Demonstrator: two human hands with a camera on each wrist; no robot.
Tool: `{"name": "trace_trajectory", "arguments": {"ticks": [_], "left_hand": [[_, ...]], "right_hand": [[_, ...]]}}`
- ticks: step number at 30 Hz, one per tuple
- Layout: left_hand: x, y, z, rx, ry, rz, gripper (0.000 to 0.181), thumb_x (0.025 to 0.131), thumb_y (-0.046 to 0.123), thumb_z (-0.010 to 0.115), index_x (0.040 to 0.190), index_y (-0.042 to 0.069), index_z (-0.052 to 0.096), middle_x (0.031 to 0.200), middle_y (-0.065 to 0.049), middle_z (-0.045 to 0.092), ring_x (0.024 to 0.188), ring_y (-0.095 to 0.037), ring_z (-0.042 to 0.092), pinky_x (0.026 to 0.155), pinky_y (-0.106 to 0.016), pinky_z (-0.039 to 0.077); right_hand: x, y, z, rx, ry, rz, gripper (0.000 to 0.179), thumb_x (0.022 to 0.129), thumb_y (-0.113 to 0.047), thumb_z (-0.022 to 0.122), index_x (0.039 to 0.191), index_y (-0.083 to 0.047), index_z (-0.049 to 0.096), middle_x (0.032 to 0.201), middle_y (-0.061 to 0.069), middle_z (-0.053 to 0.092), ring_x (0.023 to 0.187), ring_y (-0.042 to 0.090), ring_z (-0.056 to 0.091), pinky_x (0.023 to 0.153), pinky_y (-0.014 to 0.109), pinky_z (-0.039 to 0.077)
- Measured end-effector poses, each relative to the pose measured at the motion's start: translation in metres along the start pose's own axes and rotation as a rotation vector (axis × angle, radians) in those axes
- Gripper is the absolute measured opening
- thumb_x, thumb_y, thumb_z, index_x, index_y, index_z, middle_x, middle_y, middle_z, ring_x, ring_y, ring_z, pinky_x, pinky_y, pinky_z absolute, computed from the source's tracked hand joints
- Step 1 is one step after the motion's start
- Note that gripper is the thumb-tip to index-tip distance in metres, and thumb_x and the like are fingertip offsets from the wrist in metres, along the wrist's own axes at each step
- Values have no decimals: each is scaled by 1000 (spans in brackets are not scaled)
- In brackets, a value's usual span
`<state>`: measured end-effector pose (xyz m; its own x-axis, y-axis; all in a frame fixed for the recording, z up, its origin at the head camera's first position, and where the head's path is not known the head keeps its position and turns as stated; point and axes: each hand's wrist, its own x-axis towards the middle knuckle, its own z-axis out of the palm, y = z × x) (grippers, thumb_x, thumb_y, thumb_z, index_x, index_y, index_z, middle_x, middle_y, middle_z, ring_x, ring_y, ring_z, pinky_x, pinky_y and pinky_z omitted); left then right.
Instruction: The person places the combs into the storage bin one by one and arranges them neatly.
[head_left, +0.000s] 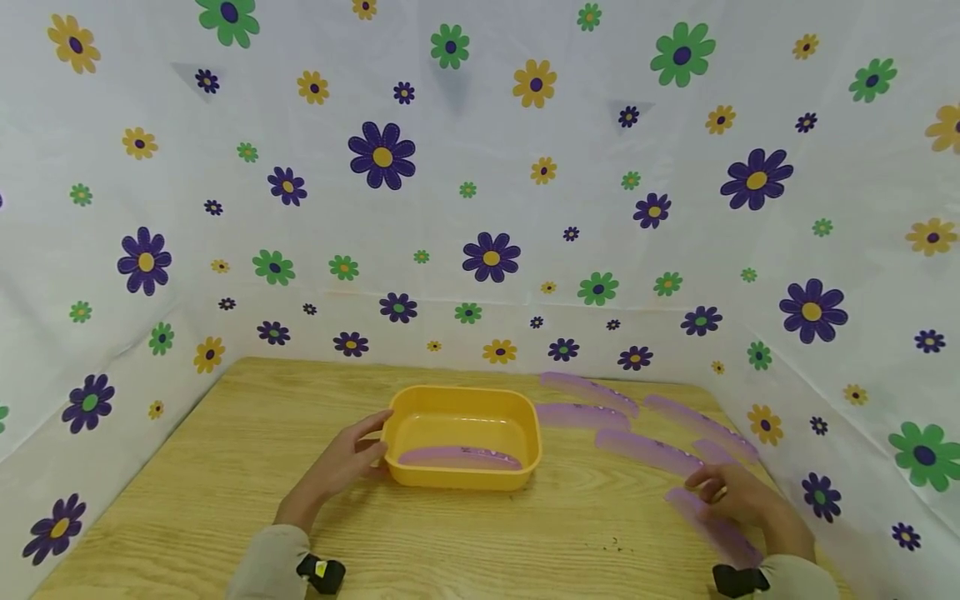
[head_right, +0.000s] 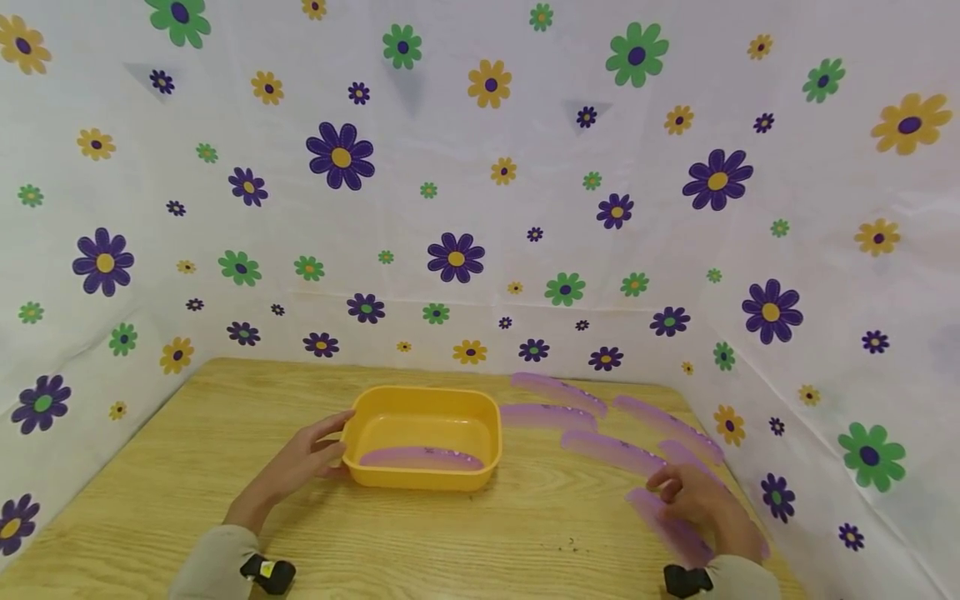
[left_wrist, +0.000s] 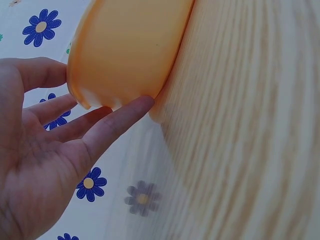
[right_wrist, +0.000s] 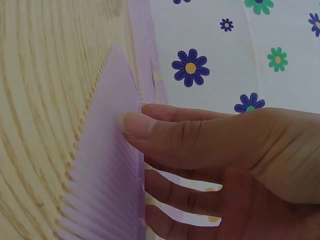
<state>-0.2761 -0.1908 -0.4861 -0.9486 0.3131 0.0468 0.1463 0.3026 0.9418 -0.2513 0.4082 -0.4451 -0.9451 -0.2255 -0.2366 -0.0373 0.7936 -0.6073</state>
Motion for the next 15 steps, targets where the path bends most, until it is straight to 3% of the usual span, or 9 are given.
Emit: {"name": "trace_trajectory", "arguments": {"ticks": [5,12,15], "left_hand": [[0,1,0,-1,2,-2,60,105,7,51,161,2,29,163,-30,32,139,-51,51,90,-44,64],[0,0,1,-8,2,3,61,105,7,51,161,2,29,163,-30,33,138,-50,52,90,-44,64],[0,-1,1,-10,0,9,61,105,7,51,161,2,29,162,-31,33,137,-50,53,90,-44,64]], "right_hand": [[0,-1,2,-25,9,34,32,83,2,79,113,4,69,102,14,69,95,27,65,81,43,58],[4,1,4,-16,-18,-18,29,80,5,79,107,4,66,95,14,69,91,28,66,78,44,58],[4,0,4,3,-25,4,29,81,4,79,106,2,65,96,12,69,91,26,64,79,43,56]]}}
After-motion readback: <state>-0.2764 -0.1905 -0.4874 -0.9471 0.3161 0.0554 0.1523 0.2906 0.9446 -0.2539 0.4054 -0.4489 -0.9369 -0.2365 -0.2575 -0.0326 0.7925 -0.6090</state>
